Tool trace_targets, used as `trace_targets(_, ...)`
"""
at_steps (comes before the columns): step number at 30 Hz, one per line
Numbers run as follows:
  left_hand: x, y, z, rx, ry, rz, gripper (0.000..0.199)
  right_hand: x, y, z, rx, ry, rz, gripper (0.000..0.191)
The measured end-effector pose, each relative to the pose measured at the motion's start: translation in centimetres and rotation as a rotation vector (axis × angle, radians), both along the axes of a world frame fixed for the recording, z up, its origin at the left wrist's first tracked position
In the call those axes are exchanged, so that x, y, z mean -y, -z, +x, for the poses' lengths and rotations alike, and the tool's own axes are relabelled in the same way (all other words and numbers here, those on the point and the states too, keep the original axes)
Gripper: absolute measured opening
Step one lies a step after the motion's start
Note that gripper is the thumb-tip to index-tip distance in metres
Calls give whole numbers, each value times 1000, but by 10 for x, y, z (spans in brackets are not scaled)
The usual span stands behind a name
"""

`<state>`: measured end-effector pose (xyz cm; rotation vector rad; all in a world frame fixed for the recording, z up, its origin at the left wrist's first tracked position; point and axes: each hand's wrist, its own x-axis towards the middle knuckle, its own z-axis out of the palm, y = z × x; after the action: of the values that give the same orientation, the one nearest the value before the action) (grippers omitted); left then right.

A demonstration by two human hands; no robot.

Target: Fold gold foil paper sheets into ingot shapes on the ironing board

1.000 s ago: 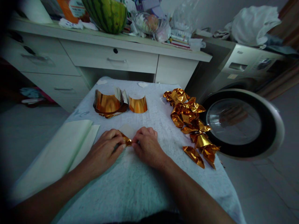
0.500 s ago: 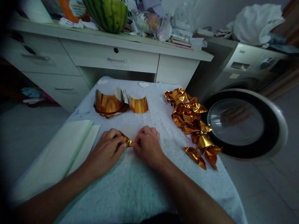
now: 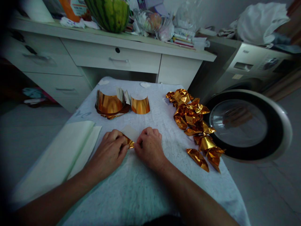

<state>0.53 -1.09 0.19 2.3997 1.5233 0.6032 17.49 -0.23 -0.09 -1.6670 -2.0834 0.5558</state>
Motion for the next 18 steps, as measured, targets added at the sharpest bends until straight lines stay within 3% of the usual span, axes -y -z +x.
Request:
trace_targets(11, -1, 4, -4, 75, -20, -51, 10, 1, -1, 0, 45, -12, 8, 6)
trace_targets(18, -6, 5, -8, 170, 31, -109, 27, 3, -3, 0, 68, -17, 10, 15)
